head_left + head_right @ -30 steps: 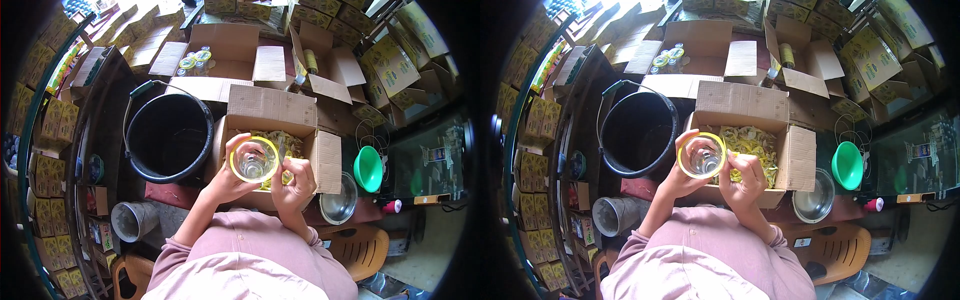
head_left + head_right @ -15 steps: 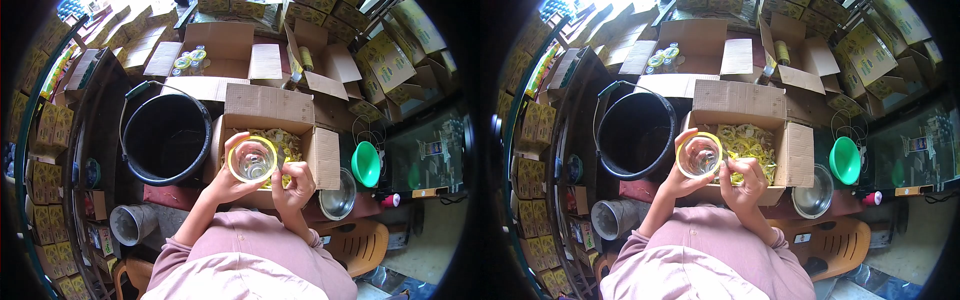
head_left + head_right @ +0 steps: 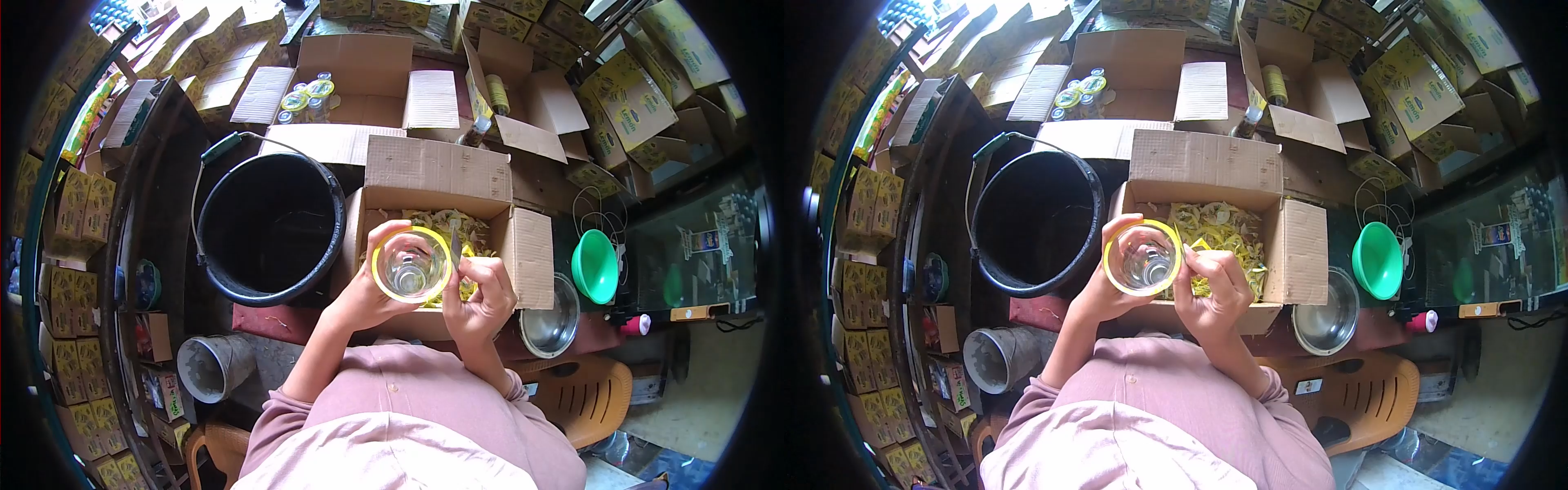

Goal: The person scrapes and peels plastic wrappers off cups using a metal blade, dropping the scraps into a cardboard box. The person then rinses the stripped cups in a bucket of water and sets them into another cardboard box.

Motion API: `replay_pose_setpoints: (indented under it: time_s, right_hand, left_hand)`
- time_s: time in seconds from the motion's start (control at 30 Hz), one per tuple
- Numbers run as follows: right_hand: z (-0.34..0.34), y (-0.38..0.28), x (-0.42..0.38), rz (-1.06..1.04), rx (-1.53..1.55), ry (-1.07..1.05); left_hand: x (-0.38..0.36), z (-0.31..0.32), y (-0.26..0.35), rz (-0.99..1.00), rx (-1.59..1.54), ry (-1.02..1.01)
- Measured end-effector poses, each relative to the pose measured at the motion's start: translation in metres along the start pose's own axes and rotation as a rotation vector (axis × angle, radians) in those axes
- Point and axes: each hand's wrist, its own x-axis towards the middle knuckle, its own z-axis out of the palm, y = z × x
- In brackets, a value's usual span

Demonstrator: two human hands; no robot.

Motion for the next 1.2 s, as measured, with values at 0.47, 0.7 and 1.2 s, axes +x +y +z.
replay_pose_setpoints:
  time_s: [0.47,0.7,1.2]
  right_hand:
    - [-0.005,0.004,-0.004,0.053,0.098,0.008]
    - [-0.004,0.009,-0.005,0.029,0.062,-0.001]
    - [-0.009,0.013,-0.001,0.084,0.113,-0.016]
  left_hand:
    - [0.005,0.008,-0.01,-0.017,-0.24,0.025]
    - [0.005,0.006,-0.007,-0.044,-0.124,-0.009]
    - [0.006,0.003,-0.006,-0.098,-0.104,-0.133]
